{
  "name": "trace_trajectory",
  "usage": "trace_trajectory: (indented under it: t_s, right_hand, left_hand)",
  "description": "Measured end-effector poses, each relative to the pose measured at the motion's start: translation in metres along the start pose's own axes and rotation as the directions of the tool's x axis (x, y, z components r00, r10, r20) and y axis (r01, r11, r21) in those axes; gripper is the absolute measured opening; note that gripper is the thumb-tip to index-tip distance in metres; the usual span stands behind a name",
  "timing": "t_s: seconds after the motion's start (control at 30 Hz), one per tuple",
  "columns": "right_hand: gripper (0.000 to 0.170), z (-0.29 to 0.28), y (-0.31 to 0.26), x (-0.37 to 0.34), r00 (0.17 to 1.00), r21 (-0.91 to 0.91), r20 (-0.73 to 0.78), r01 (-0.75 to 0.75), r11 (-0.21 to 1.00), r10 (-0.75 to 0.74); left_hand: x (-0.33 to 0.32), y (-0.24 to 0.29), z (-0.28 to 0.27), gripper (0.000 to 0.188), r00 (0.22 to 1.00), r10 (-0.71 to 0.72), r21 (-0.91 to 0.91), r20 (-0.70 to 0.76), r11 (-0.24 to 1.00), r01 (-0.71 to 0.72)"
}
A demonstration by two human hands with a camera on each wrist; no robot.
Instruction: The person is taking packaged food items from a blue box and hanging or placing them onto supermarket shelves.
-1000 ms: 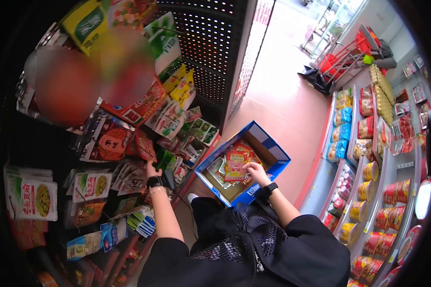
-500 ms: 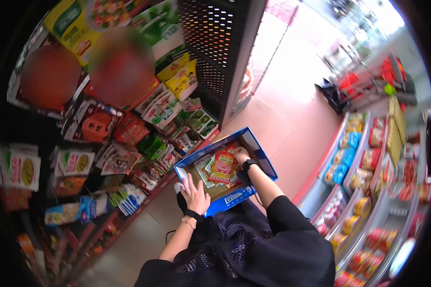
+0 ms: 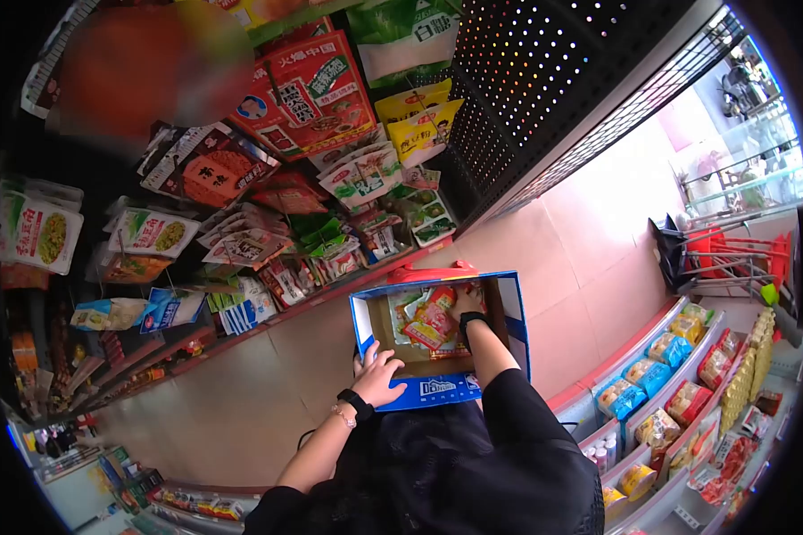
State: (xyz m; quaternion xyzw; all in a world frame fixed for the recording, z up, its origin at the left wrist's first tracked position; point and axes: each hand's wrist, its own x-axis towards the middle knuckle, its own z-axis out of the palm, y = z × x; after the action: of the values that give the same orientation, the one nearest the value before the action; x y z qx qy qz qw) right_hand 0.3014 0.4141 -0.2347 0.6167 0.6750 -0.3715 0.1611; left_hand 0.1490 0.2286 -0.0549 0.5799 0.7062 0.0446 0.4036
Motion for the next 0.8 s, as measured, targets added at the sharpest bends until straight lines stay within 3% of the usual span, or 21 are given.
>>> trace_trajectory:
  t_s: [0.07, 0.13, 0.23, 0.27, 0.3, 0.37, 0.4, 0.47, 0.6, 0.67, 0.7, 0.77, 0.8]
  right_hand:
    - [0.072, 0.005, 0.003, 0.000, 1.000, -0.005, -0.007, -0.008, 1.000, 0.008]
    - [0.050, 0.013, 0.001, -0.001, 0.962, -0.182, -0.260, 0.029, 0.983, -0.077]
    - [0.040, 0.012, 0.003, -0.006, 0.968, -0.143, -0.242, 0.028, 0.989, -0.063]
    - [0.055, 0.034, 0.019, 0.014, 0.955, -0.139, -0.286, 0.035, 0.990, -0.074]
    - [0.055, 0.031, 0.021, 0.016, 0.955, -0.142, -0.286, 0.038, 0.989, -0.078]
    - [0.037, 0.030, 0.022, 0.016, 0.968, -0.259, -0.234, 0.030, 0.965, -0.093]
    - [0.037, 0.029, 0.022, 0.014, 0.969, -0.258, -0.229, 0.030, 0.966, -0.092]
    - [0.027, 0.020, 0.021, 0.012, 0.997, -0.370, -0.027, 0.061, 0.927, -0.076]
    - [0.030, 0.011, 0.002, -0.001, 0.997, -0.351, 0.076, 0.049, 0.935, -0.024]
    - [0.027, 0.006, -0.014, -0.015, 0.988, -0.401, 0.096, 0.147, 0.904, -0.118]
    - [0.025, 0.005, -0.021, -0.024, 0.964, -0.382, 0.089, 0.267, 0.885, -0.252]
    - [0.021, 0.005, -0.033, -0.045, 0.885, -0.469, 0.124, 0.450, 0.760, -0.448]
    - [0.020, 0.003, -0.041, -0.060, 0.863, -0.530, 0.105, 0.469, 0.707, -0.494]
  left_hand:
    - [-0.001, 0.001, 0.001, 0.037, 0.999, 0.014, 0.004, -0.042, 1.000, -0.014]
    - [-0.001, 0.002, -0.001, 0.037, 0.999, 0.006, 0.003, -0.041, 1.000, -0.006]
    - [-0.002, 0.003, -0.001, 0.036, 1.000, 0.001, 0.005, -0.026, 1.000, -0.001]
    - [-0.001, 0.003, -0.001, 0.036, 1.000, -0.001, 0.008, -0.021, 1.000, 0.002]
    - [0.000, 0.004, -0.001, 0.036, 1.000, -0.004, 0.005, -0.024, 1.000, 0.004]
    - [0.000, 0.003, -0.001, 0.035, 1.000, -0.006, -0.030, -0.024, 1.000, 0.005]
    - [-0.001, 0.002, 0.000, 0.035, 1.000, -0.009, -0.030, -0.021, 1.000, 0.008]
    - [-0.001, 0.003, 0.000, 0.033, 0.999, 0.001, -0.042, -0.040, 0.999, -0.003]
    - [-0.002, 0.003, 0.002, 0.032, 0.998, 0.015, -0.013, -0.058, 1.000, -0.015]
    - [-0.001, 0.003, 0.003, 0.031, 0.997, 0.021, 0.002, -0.076, 1.000, -0.021]
    - [-0.001, 0.002, 0.004, 0.031, 0.996, 0.025, 0.006, -0.089, 1.000, -0.025]
    - [0.001, -0.001, 0.007, 0.039, 0.998, -0.025, 0.010, -0.062, 1.000, 0.026]
    - [0.002, -0.001, 0.010, 0.039, 0.996, -0.027, 0.010, -0.083, 1.000, 0.028]
